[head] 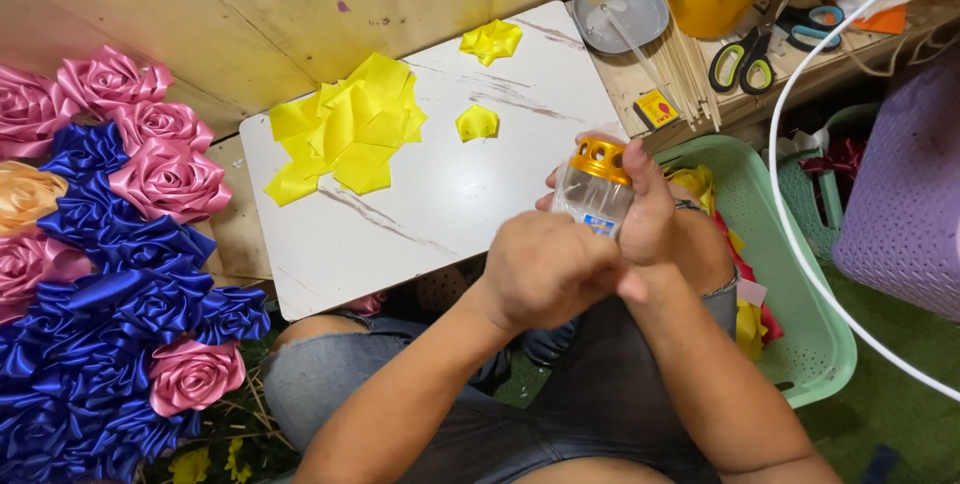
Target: The person retrieves a small glass candle from a display shelf, then uses scissors to cut the plastic seal and removes the wrapper. They unscrew the lid and place the candle on the work surface.
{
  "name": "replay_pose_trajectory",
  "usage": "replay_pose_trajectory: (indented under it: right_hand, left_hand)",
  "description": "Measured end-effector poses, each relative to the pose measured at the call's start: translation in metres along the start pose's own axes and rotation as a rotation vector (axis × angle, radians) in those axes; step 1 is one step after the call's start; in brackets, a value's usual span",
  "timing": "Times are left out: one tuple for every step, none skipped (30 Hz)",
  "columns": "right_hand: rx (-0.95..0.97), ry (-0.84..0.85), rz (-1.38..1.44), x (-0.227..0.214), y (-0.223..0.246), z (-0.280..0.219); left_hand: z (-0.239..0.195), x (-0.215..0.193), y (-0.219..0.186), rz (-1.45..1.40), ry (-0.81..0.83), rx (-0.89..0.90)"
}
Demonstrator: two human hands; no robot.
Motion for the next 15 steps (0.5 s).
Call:
replay_pose_trajectory:
  right_hand:
    - [0.045,-0.057,0.043,-0.013,-0.003,0.007]
    - [0.093,-0.112,0.087,-0.024,-0.007,0.013]
    - [0.094,-0.111,0.086,-0.021,0.001,0.009]
    - [-0.025,-0.080,-0.022,-0.015,0.022,0.006]
    - [-0.145,-0.048,-0.131,-0.008,0.042,0.002]
    - [-0.143,-0.049,-0.130,-0.013,0.033,0.001]
    - [-0.172,-0.061,-0.081,-0.020,0.028,0.000]
    - [-0.203,-0.073,-0.030,-0.027,0.022,-0.001]
    - [-0.204,-0.074,-0.029,-0.023,0.019,-0.004]
    - [-0.234,-0.009,-0.083,-0.014,0.019,-0.006]
    - [-0.264,0.055,-0.137,-0.004,0.020,-0.009]
    - [-0.263,0.057,-0.138,-0.006,0.020,-0.008]
    - [-0.312,0.070,-0.277,-0.005,0.024,-0.008]
    - [-0.360,0.085,-0.414,-0.003,0.026,-0.008]
    - [-0.358,0.089,-0.413,0.002,0.026,-0.009]
  left_hand:
    - [-0.005,0.006,-0.013,0.084,0.007,0.050]
    - [-0.010,0.012,-0.025,0.171,0.015,0.097]
    - [-0.012,0.011,-0.023,0.172,0.013,0.097]
    - [-0.013,0.009,-0.008,0.112,0.023,-0.022]
    - [-0.015,0.009,0.008,0.051,0.034,-0.140]
    - [-0.013,-0.002,0.016,0.051,0.034,-0.142]
    - [-0.017,-0.026,0.041,-0.119,-0.115,-0.319]
    - [-0.024,-0.046,0.068,-0.289,-0.263,-0.491]
    - [-0.019,-0.054,0.066,-0.288,-0.261,-0.491]
    - [-0.021,-0.054,0.077,-0.175,-0.177,-0.659]
    - [-0.024,-0.056,0.087,-0.059,-0.090,-0.823]
    - [-0.015,-0.050,0.079,-0.058,-0.093,-0.822]
    - [-0.013,-0.020,0.076,-0.153,0.130,-0.911]
    - [-0.015,0.008,0.069,-0.247,0.354,-0.991]
    - [-0.020,0.009,0.068,-0.244,0.350,-0.992]
Point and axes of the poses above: each hand's wrist, its own z-axis towards the middle knuckle, its own x-axis out of the palm, y = z × x, the point moved 10 cm from there along z, towards the middle knuckle, and after that the axes turned 6 degrees about -z, right-handed, at the moved point
